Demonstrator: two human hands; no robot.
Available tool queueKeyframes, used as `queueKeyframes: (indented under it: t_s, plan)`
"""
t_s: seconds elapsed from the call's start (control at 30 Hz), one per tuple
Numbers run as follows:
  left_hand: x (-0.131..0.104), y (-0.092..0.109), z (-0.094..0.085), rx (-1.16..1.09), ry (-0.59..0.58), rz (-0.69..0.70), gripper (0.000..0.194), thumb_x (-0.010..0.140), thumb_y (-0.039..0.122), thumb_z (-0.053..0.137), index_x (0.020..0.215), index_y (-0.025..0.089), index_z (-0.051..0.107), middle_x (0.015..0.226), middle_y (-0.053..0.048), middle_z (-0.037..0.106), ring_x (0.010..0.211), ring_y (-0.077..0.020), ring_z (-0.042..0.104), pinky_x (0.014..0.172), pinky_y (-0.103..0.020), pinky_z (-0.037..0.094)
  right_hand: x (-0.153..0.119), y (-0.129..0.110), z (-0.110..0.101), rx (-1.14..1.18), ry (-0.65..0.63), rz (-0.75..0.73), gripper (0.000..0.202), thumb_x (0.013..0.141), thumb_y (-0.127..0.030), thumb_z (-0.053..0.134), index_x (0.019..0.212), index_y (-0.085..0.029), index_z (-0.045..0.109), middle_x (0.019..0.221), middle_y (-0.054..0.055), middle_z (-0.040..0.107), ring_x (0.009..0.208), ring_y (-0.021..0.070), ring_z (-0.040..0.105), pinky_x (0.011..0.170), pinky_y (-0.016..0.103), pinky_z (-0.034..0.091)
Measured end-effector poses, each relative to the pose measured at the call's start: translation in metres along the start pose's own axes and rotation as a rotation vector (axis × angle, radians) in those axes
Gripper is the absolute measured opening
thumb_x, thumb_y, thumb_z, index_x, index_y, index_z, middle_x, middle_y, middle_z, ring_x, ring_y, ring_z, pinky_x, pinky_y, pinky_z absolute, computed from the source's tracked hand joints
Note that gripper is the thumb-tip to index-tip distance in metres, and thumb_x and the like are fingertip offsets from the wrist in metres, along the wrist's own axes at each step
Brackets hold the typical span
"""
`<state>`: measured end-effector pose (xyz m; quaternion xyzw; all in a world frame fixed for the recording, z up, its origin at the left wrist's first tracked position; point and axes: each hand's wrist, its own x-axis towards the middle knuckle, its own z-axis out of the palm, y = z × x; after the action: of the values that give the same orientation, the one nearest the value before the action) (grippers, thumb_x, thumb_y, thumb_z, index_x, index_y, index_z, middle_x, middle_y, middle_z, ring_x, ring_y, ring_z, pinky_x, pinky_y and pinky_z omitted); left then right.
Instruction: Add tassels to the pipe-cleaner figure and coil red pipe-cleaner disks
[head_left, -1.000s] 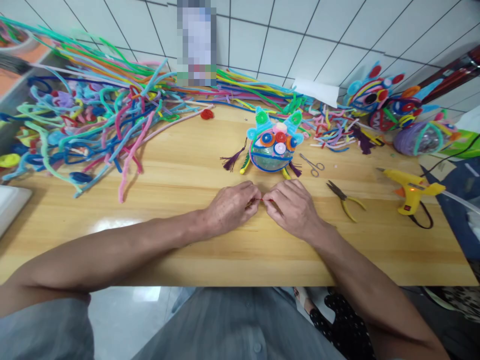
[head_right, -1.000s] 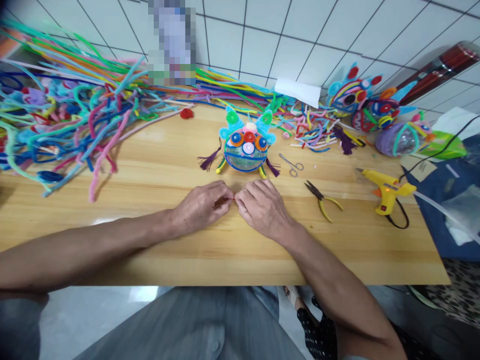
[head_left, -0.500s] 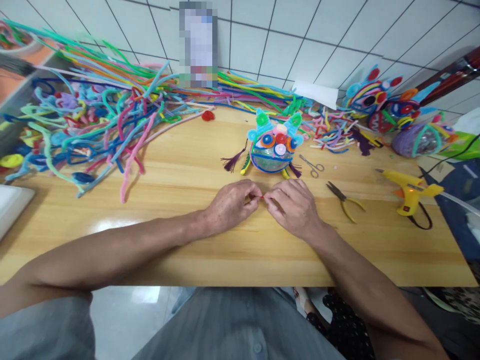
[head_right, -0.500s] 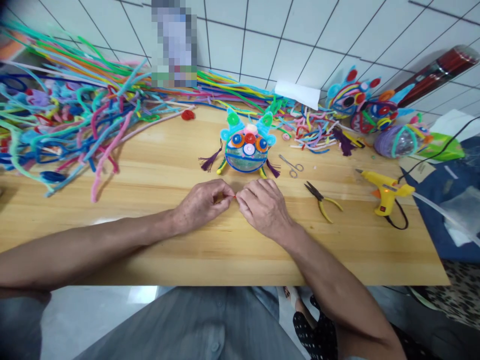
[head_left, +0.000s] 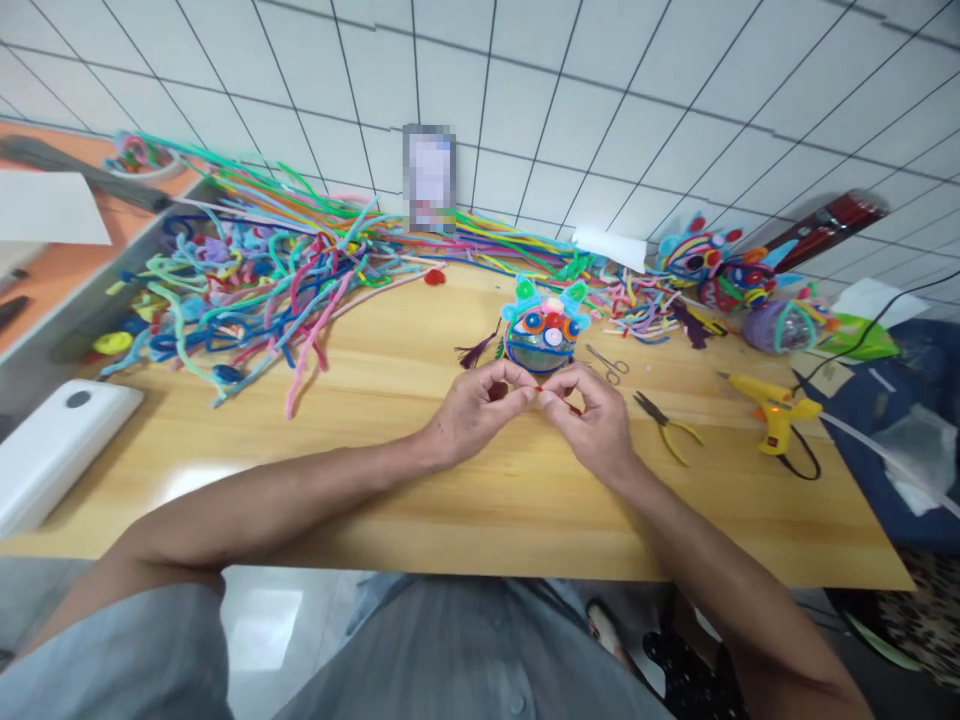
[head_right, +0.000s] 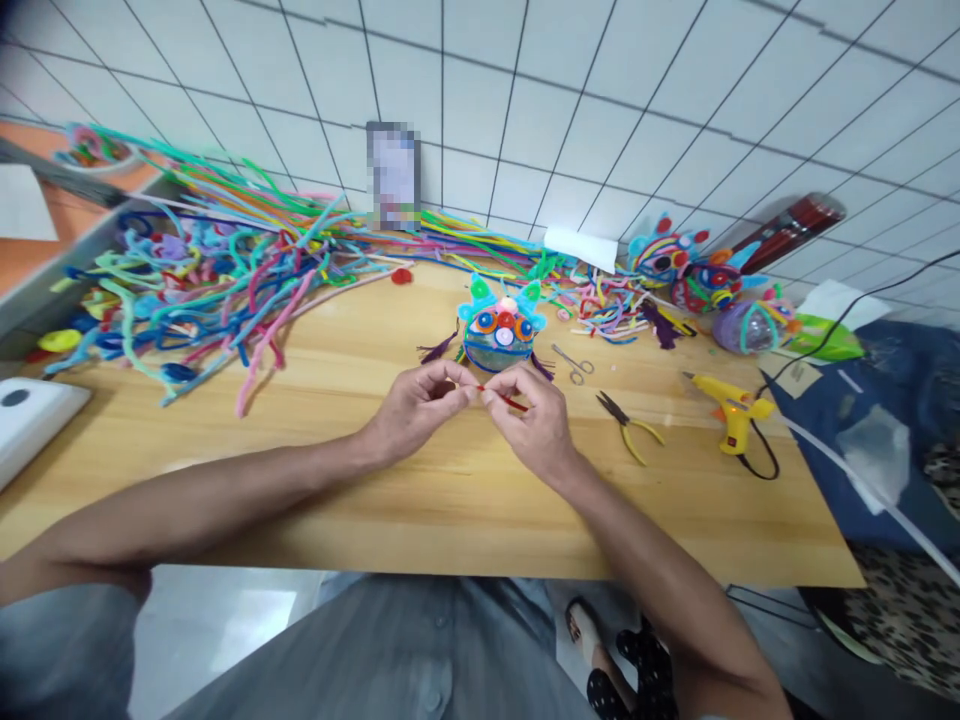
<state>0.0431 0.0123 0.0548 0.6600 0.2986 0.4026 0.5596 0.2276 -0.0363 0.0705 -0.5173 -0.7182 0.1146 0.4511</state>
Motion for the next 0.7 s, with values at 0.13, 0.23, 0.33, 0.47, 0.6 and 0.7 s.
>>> queueKeyframes:
  t_s: [0.13,0.23,0.33,0.47,0.6,0.7]
  plan:
    - [0.017,0.032,-0.014,0.169,-0.064,0.108,0.014,0.094,0.03,0.066,0.09,0.017,0.069,0.066,0.005,0.054,0.056,-0.0084,0.04,0.054,-0.022,0.033,0.029,-0.011,-0.025,-0.12,-0.085,-0.142,0.013,0.092,-0.016,0.064,0.083,-0.024,0.063,0.078,0.0,0.067,0.072,0.0177,0.061,0.068,0.033,0.047]
    - [0.033,0.057,-0.025,0.399,-0.144,0.237,0.008,0.093,0.022,0.068,0.087,0.018,0.07,0.075,0.003,0.065,0.063,-0.0098,0.051,0.064,-0.023,0.041,0.049,-0.018,-0.042,-0.294,-0.16,-0.308,0.015,0.097,-0.018,0.062,0.084,-0.024,0.064,0.08,0.002,0.068,0.078,0.0204,0.061,0.076,0.037,0.045]
    - [0.045,0.075,-0.029,0.571,-0.167,0.335,0.011,0.095,0.015,0.065,0.085,0.018,0.068,0.082,0.0,0.07,0.075,-0.0131,0.062,0.075,-0.025,0.047,0.063,-0.025,-0.052,-0.423,-0.149,-0.372,0.016,0.1,-0.02,0.061,0.086,-0.024,0.066,0.085,0.004,0.07,0.085,0.0231,0.061,0.078,0.039,0.043]
    - [0.053,0.086,-0.024,0.605,-0.093,0.396,0.013,0.099,0.015,0.059,0.088,0.018,0.064,0.088,-0.002,0.07,0.082,-0.0153,0.064,0.08,-0.027,0.049,0.074,-0.035,-0.062,-0.366,-0.095,-0.335,0.015,0.1,-0.021,0.063,0.087,-0.025,0.069,0.088,0.005,0.072,0.088,0.0246,0.065,0.082,0.042,0.046]
    - [0.056,0.088,-0.013,0.402,0.011,0.419,0.011,0.1,0.019,0.06,0.089,0.018,0.062,0.083,-0.001,0.067,0.076,-0.0131,0.06,0.074,-0.026,0.047,0.077,-0.044,-0.069,-0.206,0.01,-0.219,0.013,0.097,-0.023,0.066,0.085,-0.026,0.07,0.082,0.001,0.072,0.079,0.0212,0.066,0.077,0.04,0.05]
    - [0.056,0.09,-0.004,0.175,0.052,0.364,0.017,0.101,0.031,0.063,0.09,0.018,0.062,0.081,0.0,0.064,0.071,-0.0117,0.056,0.067,-0.025,0.045,0.078,-0.048,-0.069,-0.121,0.104,-0.135,0.011,0.094,-0.024,0.069,0.083,-0.025,0.07,0.078,0.0,0.071,0.074,0.0197,0.065,0.073,0.038,0.052]
